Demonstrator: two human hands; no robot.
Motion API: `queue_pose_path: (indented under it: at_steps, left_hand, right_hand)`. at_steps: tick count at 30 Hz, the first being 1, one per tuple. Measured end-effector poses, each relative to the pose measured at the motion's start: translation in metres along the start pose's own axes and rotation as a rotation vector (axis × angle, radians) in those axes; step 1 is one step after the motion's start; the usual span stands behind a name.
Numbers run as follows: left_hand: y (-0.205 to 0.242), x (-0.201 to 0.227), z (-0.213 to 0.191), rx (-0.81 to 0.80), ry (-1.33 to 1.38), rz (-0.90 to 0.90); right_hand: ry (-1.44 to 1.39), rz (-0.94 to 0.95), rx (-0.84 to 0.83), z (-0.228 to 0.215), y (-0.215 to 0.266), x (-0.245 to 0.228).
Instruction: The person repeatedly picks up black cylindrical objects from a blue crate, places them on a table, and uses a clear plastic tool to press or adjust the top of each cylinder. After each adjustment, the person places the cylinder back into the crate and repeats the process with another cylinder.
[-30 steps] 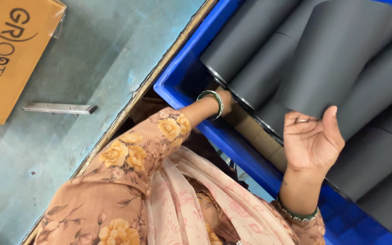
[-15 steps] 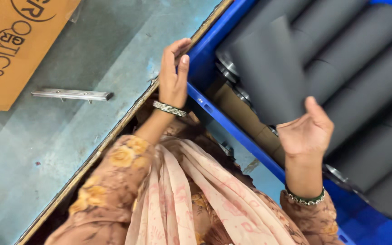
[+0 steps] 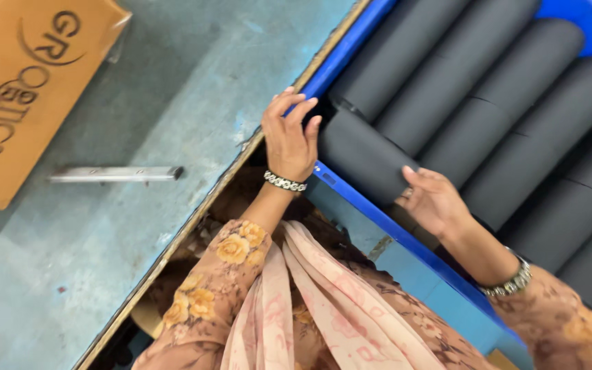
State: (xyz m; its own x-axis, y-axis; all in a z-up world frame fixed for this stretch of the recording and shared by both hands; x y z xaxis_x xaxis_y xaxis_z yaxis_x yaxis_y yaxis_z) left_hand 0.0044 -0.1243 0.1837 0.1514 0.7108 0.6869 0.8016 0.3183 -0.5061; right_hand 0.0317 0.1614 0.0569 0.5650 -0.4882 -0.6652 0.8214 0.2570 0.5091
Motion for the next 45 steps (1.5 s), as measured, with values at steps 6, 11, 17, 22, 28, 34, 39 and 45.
queue_pose_path:
  at_steps: [6, 11, 17, 22, 28, 34, 39, 45]
  left_hand:
    - [-0.002, 0.003, -0.003, -0.009, 0.012, 0.001]
    - [-0.004, 0.005, -0.002, -0.027, -0.001, 0.01]
    - [-0.004, 0.002, 0.0, -0.034, 0.011, 0.009]
    - [-0.003, 0.002, 0.002, -0.037, 0.008, -0.001]
    - [-0.006, 0.004, 0.0, -0.034, 0.009, 0.006]
    - [-0.004, 0.002, -0.001, -0.032, 0.012, 0.006]
    - [-0.007, 0.01, -0.004, -0.02, 0.001, -0.001]
    - [0.038, -0.031, -0.043, -0.06, 0.249, -0.166]
  right_hand:
    - [-0.014, 0.135, 0.089, 0.008, -0.034, 0.027]
    - [0.055, 0.203, 0.206, 0.001, -0.056, 0.054]
    - [0.054, 0.185, 0.205, 0.002, -0.061, 0.059]
    - [0.049, 0.211, 0.181, 0.025, -0.05, 0.059]
    - [0.273, 0.104, 0.09, 0.032, -0.048, 0.062]
    - [0.296, 0.041, 0.112, 0.002, -0.063, 0.077]
    - [0.364, 0.06, 0.245, -0.012, -0.075, 0.077]
    - [0.851, -0.068, -0.157, 0.032, -0.026, 0.026]
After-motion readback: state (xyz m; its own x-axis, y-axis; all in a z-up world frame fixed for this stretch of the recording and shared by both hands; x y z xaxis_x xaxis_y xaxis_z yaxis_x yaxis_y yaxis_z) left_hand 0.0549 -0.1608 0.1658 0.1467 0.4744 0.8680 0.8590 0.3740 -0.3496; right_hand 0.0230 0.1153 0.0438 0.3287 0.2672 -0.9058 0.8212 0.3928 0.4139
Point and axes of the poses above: each hand's wrist, its own y-axis away from the middle knuckle, its own z-axis out of the palm, x = y × z, the point moved 8 cm from there along -y, towards the middle knuckle, and after that the axes turned 13 degrees about -z, right-handed, at the moved point
